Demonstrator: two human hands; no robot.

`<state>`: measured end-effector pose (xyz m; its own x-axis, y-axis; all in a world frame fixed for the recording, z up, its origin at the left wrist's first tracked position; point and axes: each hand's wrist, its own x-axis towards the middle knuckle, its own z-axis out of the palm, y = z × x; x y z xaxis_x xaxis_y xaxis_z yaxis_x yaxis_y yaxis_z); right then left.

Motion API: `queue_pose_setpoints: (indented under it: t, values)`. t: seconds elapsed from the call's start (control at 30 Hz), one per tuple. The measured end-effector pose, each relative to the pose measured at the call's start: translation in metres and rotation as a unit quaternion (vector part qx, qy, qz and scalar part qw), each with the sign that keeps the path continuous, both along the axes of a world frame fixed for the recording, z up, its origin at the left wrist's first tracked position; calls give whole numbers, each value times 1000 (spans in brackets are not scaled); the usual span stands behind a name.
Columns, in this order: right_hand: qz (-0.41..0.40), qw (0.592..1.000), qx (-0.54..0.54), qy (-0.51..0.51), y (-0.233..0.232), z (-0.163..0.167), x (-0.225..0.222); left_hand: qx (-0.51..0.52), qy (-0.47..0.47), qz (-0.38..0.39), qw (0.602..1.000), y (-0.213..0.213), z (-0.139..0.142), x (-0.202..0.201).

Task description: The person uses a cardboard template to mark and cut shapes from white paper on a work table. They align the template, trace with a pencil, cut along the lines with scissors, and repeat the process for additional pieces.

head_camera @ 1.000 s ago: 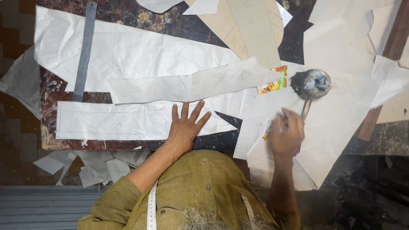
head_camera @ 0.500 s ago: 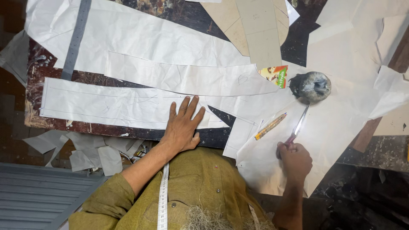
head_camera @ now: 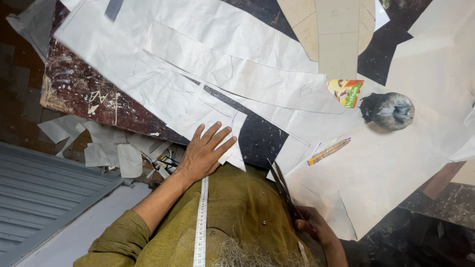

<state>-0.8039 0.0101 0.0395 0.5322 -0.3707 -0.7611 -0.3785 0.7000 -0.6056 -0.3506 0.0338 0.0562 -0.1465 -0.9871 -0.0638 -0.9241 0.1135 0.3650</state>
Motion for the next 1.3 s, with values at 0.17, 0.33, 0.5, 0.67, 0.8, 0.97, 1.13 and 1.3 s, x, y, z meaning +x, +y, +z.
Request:
queue_pose_setpoints:
  t: [0.17, 0.33, 0.5, 0.67, 0.8, 0.97, 1.13, 1.3]
  values:
    - [-34, 984, 84, 151, -25, 16, 46, -88, 58, 21, 994, 27, -25, 3]
    - [49, 998, 0, -26, -27, 11, 80, -175, 42, 106, 978, 21, -28, -16]
    - [8, 997, 11, -77, 2, 1, 115, -196, 30, 115, 973, 21, -33, -19]
    - [-20, 997, -55, -45, 40, -1, 166, -181, 38, 70, 980, 39, -36, 8]
    - [-31, 994, -102, 10, 51, -4, 208, -186, 52, 47, 980, 49, -38, 21]
    - [-28, 984, -159, 69, 54, -2, 240, -204, 52, 33, 977, 60, -41, 27]
    - [-25, 982, -174, 73, 54, 2, 248, -219, 58, 31, 973, 61, -42, 32]
    - [-59, 987, -149, 28, 66, -4, 248, -229, 64, 32, 971, 62, -44, 35]
